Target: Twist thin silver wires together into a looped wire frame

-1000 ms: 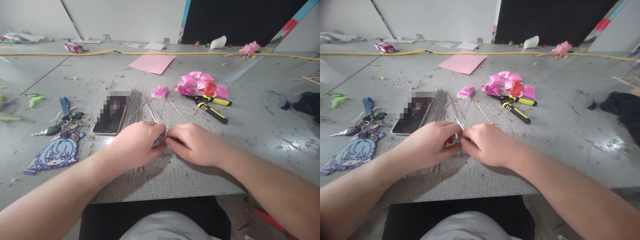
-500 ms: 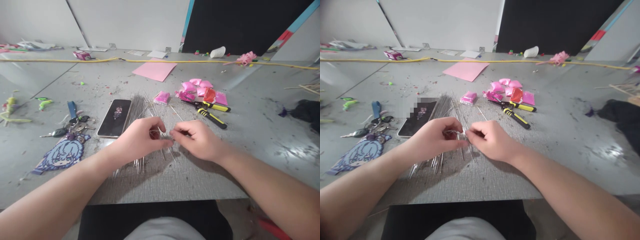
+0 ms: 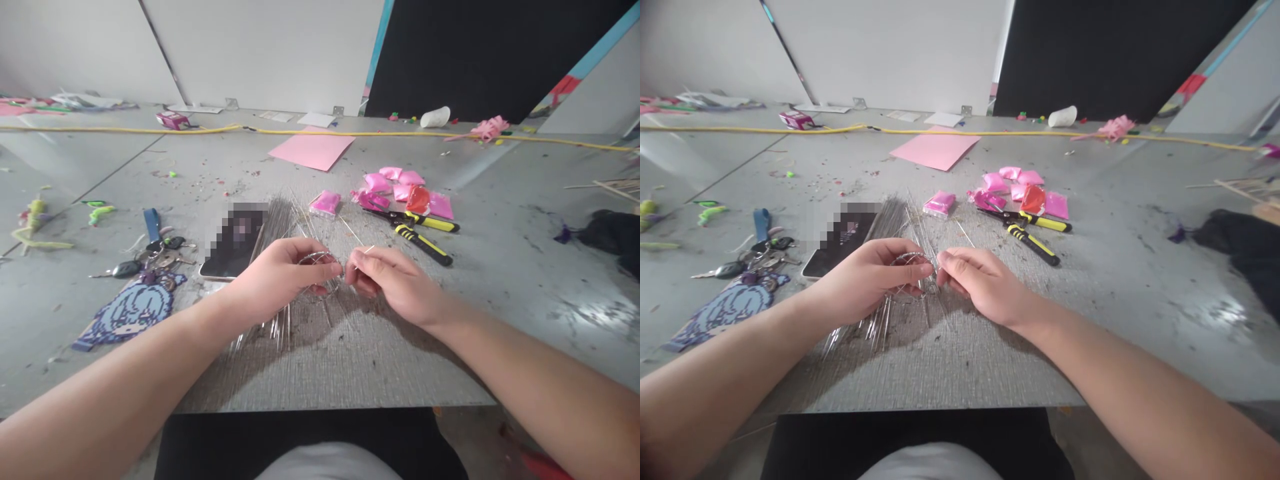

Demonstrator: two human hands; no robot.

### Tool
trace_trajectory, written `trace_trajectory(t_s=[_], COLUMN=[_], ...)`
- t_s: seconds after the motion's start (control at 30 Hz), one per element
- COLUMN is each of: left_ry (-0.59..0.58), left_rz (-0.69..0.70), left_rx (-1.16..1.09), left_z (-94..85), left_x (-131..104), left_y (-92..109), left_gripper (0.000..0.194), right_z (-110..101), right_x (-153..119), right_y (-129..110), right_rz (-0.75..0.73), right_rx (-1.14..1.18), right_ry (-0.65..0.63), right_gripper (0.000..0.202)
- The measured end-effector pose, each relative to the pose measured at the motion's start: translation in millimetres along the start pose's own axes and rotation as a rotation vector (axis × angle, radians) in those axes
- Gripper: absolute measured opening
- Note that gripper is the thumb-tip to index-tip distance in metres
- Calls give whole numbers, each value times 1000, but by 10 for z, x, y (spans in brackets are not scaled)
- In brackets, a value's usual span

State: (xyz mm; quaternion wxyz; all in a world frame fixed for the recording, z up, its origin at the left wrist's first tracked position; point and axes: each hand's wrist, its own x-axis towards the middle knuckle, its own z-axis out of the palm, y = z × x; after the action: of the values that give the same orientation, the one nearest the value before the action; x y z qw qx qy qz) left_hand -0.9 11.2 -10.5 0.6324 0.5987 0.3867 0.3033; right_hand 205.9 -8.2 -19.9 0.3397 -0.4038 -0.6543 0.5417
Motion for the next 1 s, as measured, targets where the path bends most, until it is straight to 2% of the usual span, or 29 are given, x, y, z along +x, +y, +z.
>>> trace_trajectory(t_s=[0.33, 0.57, 0.63, 0.8, 0.9, 1.0], left_ry=[-50, -82, -82, -60, -30, 49], left_rz=[18, -12, -12, 6, 45, 149], left_rx=[222, 189, 241, 277, 308, 443], left_z=[-25, -6, -2, 22, 42, 56], left_x=[-30, -14, -16, -48, -66, -79], left_y=[30, 36, 28, 28, 43, 63], left_gripper=[25, 23, 24, 25, 25, 24], right_z=[-20, -35, -33, -19, -18, -24], right_x=[-14, -19, -6, 21, 15, 2], right_y=[-28, -83, -72, -32, -42, -63], right_rz=[14, -34, 24, 265, 317, 313], right_rx=[-85, -313, -220, 388, 511, 534], right_ry=[-29, 2, 0, -138, -191, -228], right_gripper=[29, 30, 30, 30, 36, 42])
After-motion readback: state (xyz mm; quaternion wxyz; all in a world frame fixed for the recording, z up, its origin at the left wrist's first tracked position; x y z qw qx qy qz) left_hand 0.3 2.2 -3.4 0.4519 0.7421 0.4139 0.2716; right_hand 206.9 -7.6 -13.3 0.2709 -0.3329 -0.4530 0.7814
